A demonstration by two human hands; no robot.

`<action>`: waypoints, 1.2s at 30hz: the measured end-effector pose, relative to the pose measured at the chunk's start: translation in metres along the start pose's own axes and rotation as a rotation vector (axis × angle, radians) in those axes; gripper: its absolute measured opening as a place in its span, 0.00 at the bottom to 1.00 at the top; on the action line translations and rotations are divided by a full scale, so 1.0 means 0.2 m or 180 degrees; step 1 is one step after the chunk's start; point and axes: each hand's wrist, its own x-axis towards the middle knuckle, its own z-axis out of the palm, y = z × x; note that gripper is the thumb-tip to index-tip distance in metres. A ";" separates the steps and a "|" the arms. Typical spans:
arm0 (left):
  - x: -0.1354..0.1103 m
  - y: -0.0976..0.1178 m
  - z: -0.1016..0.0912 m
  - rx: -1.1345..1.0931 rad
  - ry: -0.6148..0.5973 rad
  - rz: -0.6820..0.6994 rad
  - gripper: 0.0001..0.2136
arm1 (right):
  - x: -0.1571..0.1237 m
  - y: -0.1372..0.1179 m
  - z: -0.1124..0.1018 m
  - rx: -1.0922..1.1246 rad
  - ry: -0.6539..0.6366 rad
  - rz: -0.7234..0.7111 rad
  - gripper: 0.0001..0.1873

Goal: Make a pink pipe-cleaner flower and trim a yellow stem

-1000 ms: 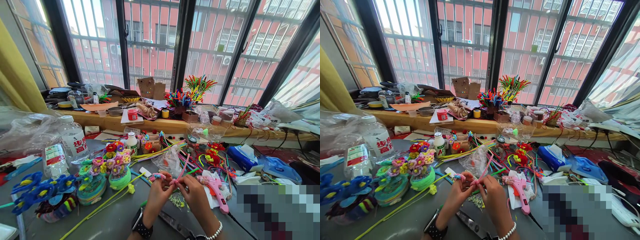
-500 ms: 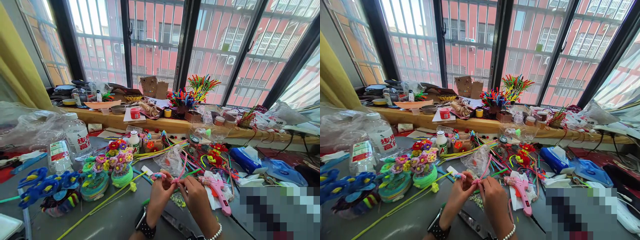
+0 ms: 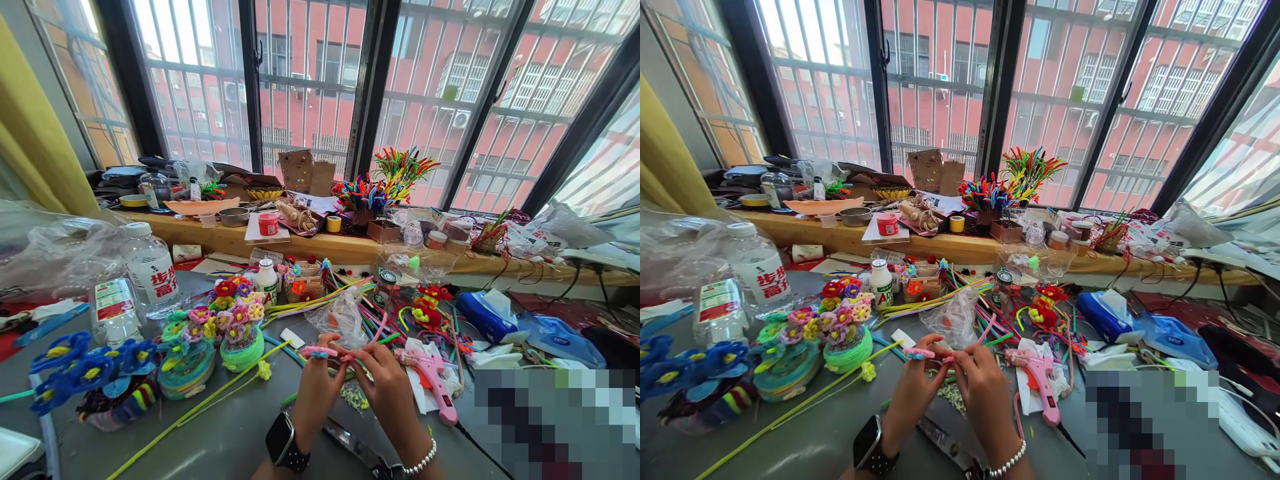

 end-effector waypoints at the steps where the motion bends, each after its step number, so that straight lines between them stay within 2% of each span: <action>1: 0.00 0.00 0.00 -0.0048 -0.0028 0.0016 0.12 | 0.00 0.00 0.00 0.0039 0.0035 0.0007 0.10; 6: 0.01 0.01 0.00 -0.0912 -0.0260 -0.0332 0.15 | 0.00 0.01 -0.01 0.0484 0.0136 0.0235 0.10; 10: 0.01 0.01 0.01 -0.1230 -0.0214 -0.0504 0.14 | 0.00 0.00 -0.02 0.0620 0.0068 0.0368 0.09; 13: 0.00 0.00 0.02 -0.1079 -0.0027 -0.0491 0.13 | 0.00 -0.02 0.00 0.0335 0.0201 0.0218 0.10; 18: -0.01 -0.01 0.04 -0.0762 0.0285 -0.0362 0.12 | -0.02 -0.04 0.05 -0.0266 0.0664 -0.0248 0.12; 24: -0.02 0.00 0.02 -0.0116 0.0279 -0.0084 0.11 | -0.01 -0.02 0.01 -0.0085 0.0342 -0.0084 0.09; 29: -0.02 0.00 0.02 0.0124 0.0128 0.0098 0.09 | 0.00 -0.01 0.00 -0.0018 0.0366 -0.0174 0.11; 32: -0.01 0.00 0.02 0.0043 0.0069 0.0044 0.10 | 0.00 -0.01 0.01 -0.0051 0.0400 -0.0322 0.12; 36: 0.00 0.00 0.01 0.0018 0.0060 -0.0018 0.08 | -0.01 -0.01 0.01 -0.0316 0.0402 -0.0756 0.11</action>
